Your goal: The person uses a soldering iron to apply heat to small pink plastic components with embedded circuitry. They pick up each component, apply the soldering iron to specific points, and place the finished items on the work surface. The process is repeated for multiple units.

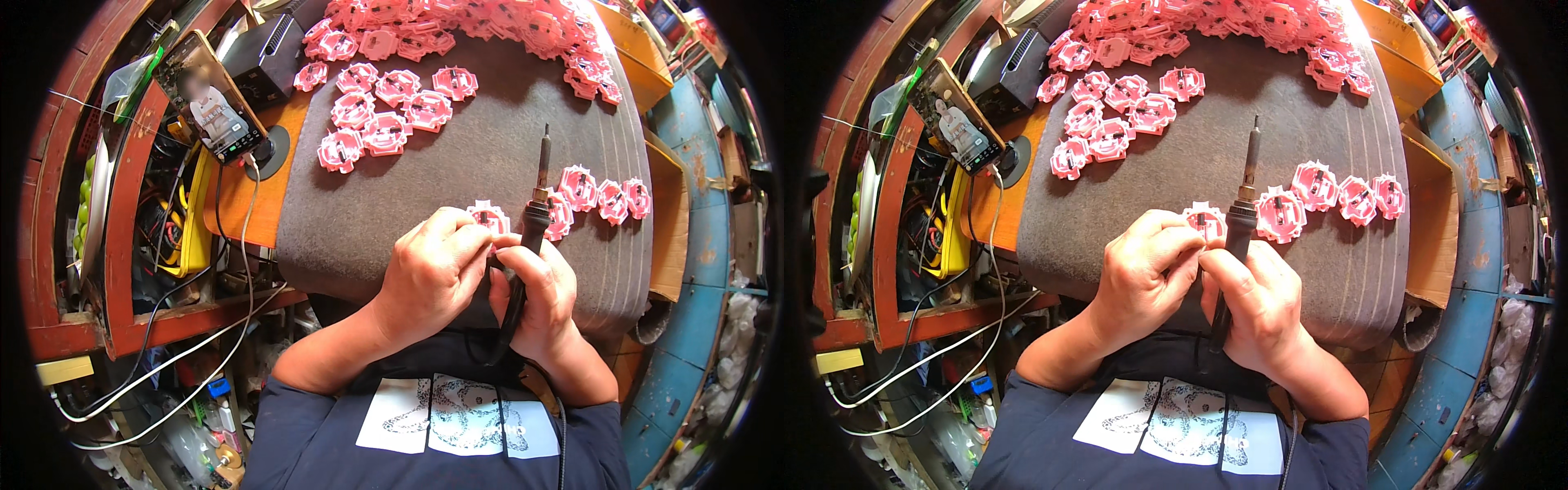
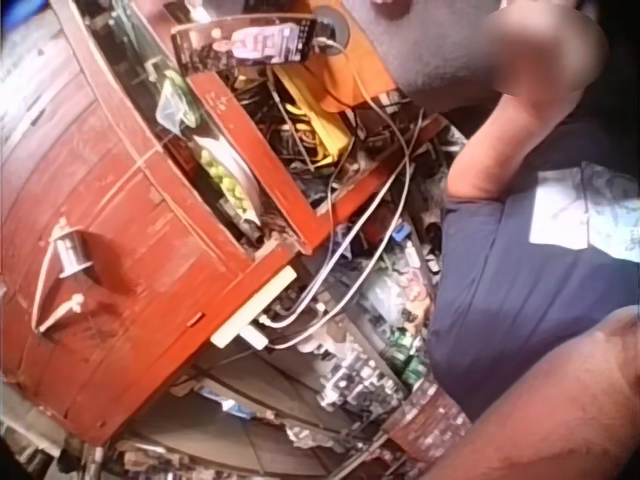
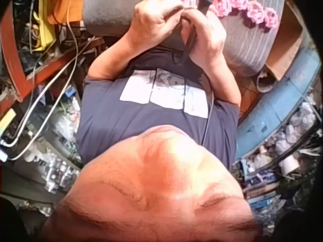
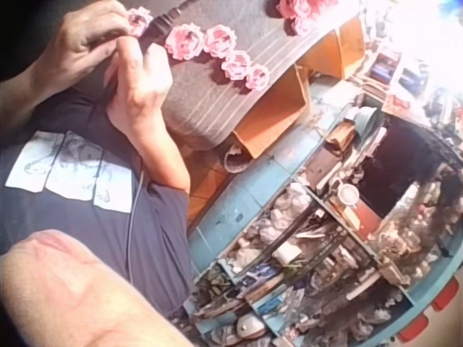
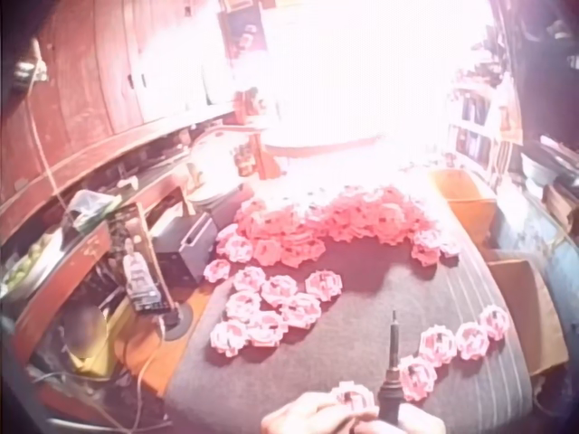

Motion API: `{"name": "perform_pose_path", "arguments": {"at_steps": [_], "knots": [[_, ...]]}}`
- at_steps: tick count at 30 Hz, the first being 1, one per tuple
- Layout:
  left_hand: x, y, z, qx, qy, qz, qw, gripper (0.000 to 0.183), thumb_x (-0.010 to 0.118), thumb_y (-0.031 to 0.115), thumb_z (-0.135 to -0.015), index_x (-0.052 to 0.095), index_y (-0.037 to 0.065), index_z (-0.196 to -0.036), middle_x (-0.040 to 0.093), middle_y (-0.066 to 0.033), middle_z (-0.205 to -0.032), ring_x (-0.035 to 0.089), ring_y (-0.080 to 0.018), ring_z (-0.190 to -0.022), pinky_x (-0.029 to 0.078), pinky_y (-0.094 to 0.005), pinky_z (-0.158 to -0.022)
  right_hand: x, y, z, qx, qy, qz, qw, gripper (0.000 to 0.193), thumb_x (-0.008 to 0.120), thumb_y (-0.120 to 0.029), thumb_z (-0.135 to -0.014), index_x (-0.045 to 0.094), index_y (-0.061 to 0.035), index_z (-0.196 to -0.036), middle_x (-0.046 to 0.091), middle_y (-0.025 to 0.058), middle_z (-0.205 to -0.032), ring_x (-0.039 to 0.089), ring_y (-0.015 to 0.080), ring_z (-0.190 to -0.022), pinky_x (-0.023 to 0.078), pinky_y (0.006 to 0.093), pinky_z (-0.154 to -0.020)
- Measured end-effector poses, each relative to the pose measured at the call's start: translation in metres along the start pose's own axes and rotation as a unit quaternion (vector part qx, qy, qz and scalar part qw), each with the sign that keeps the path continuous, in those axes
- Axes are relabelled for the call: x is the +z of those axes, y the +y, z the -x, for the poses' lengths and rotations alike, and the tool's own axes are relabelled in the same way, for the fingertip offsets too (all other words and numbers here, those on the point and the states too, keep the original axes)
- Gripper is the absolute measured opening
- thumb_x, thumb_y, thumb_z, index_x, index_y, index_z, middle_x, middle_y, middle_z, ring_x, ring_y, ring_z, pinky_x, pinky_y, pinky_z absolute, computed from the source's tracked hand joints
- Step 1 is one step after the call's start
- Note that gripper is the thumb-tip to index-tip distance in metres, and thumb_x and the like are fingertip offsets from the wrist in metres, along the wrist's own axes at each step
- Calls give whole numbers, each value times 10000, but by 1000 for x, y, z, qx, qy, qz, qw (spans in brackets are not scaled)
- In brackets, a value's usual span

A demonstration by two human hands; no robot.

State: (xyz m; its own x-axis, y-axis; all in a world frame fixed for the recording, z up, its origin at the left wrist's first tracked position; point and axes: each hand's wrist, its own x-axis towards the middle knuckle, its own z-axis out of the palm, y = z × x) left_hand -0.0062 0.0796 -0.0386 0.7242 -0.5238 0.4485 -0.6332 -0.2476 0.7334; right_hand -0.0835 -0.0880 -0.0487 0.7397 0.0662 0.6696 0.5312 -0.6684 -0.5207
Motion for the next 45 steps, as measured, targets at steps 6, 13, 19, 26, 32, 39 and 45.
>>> {"name": "perform_pose_path", "arguments": {"at_steps": [6, 13, 19, 26, 32, 39, 45], "knots": [[-1, 1, -1, 1, -10, -18, 1000, 174, 770, -22, -875, 755, 41, -1037, 702, -138, -968, 723, -320, -836, 587, -396, -730, -11, -3, 6, -1, 43, -33, 999, 376, 737, -27, -909, 614, 42, -1257, 728, 204, -1029, 717, 346, -797, 599, 440, -708], [-2, 3, -2, -3, -19, -18, 1000, 157, 769, -31, -873, 752, 28, -1017, 693, -138, -958, 713, -308, -825, 576, -384, -730, -21, 16, 35, -18, 119, -91, 989, 629, 673, -449, -1031, 563, 74, -1362, 682, 231, -995, 664, 326, -778, 546, 415, -662], [-4, 6, -5, -5, -30, -26, 999, 160, 776, -34, -867, 755, 18, -1018, 689, -135, -947, 710, -297, -811, 574, -375, -724, -46, 8, 35, -29, 72, -59, 995, 378, 732, -323, -981, 652, 21, -1115, 650, 154, -815, 603, 267, -614, 490, 387, -553], [-5, 9, -6, -8, -40, -45, 998, 171, 779, -50, -862, 758, 14, -1019, 690, -132, -950, 714, -290, -814, 579, -371, -730, -52, 8, 34, -42, 45, -87, 994, 211, 688, -146, -873, 661, -32, -1048, 631, 70, -719, 567, 216, -562, 424, 366, -538], [-5, 9, -6, -3, -40, -49, 998, 171, 775, -61, -858, 755, 10, -1013, 692, -131, -954, 717, -293, -825, 581, -371, -740, -50, 7, 31, -50, 30, -84, 995, 196, 671, -162, -899, 644, -29, -1041, 610, 71, -703, 539, 211, -542, 403, 368, -528], [-4, 9, -6, -3, -39, -51, 998, 174, 771, -69, -856, 755, 11, -1010, 693, -129, -958, 719, -291, -837, 581, -366, -746, -50, 7, 28, -53, 35, -74, 995, 210, 674, -91, -823, 661, -42, -1027, 605, 49, -690, 538, 204, -535, 401, 356, -522], [-4, 10, -5, -10, -35, -46, 998, 180, 770, -73, -854, 754, 8, -1014, 693, -128, -963, 719, -287, -838, 584, -366, -750, -49, 6, 28, -52, 32, -70, 996, 184, 661, -116, -852, 647, -36, -1016, 590, 58, -685, 518, 205, -528, 389, 358, -519]]}}
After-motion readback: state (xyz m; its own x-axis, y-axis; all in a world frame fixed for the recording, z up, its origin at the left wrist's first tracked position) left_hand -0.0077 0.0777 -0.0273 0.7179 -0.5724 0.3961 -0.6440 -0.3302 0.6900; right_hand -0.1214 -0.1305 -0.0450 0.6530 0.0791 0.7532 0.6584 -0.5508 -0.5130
